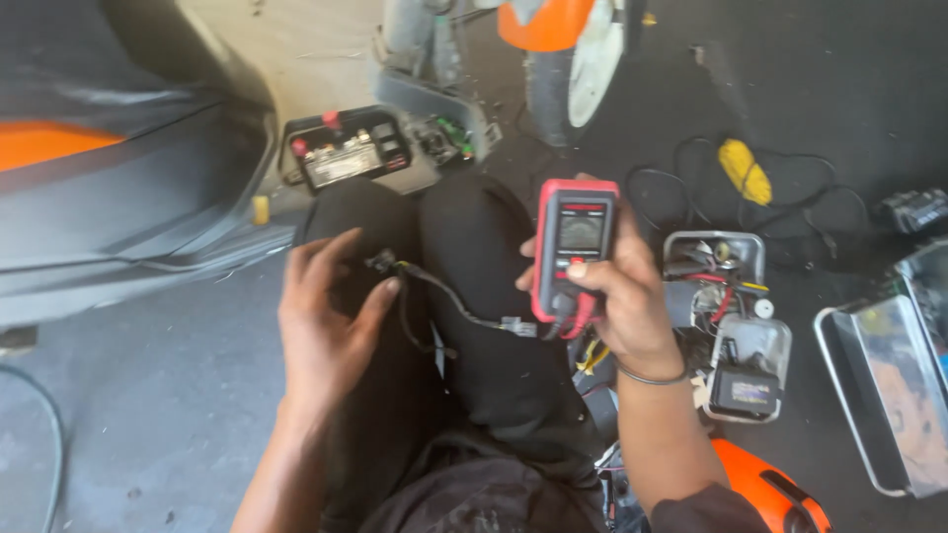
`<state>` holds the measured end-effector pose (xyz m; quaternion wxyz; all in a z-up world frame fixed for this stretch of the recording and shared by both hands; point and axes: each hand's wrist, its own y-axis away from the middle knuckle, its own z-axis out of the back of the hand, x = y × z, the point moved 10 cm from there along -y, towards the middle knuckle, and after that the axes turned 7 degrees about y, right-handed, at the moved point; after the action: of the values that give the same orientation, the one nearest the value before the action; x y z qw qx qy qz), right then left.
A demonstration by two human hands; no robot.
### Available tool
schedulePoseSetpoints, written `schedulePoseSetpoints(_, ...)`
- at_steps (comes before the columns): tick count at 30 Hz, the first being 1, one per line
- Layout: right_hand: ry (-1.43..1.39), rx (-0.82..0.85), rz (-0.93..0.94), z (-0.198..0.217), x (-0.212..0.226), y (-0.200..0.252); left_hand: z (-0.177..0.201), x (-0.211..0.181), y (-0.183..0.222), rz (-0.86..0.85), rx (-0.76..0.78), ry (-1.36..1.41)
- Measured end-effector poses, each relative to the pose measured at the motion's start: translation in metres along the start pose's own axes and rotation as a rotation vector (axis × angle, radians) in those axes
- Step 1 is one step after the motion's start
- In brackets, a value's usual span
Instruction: Diagnose and repair the electrical system of a motorcycle using a multimeter
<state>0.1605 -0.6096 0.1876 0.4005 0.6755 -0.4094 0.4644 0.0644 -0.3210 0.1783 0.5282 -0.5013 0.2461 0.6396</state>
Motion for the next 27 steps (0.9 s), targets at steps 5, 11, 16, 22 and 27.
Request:
schedulePoseSetpoints(5, 0.021, 0.055, 0.049, 0.002, 0.024, 0.003, 0.003, -0.085, 0.030, -0.374, -0.298, -0.075)
schedulePoseSetpoints(11, 0.244, -0.163, 0.249, 0.024, 0.119, 0.026, -0.170, -0.129, 0.023, -0.048, 0.435, 0.514)
schedulePoseSetpoints(16, 0.333, -0.379, 0.518, 0.061, 0.194, 0.045, -0.284, -0.181, 0.071, -0.236, 0.823, 0.788)
schedulePoseSetpoints(22, 0.412, -0.404, 0.712, 0.148, 0.242, 0.031, -0.304, -0.180, 0.130, -0.048, 0.989, 0.494)
schedulePoseSetpoints(27, 0.288, -0.508, 0.679, 0.216, 0.277, 0.030, -0.288, -0.170, 0.158, 0.428, 1.112, 0.829)
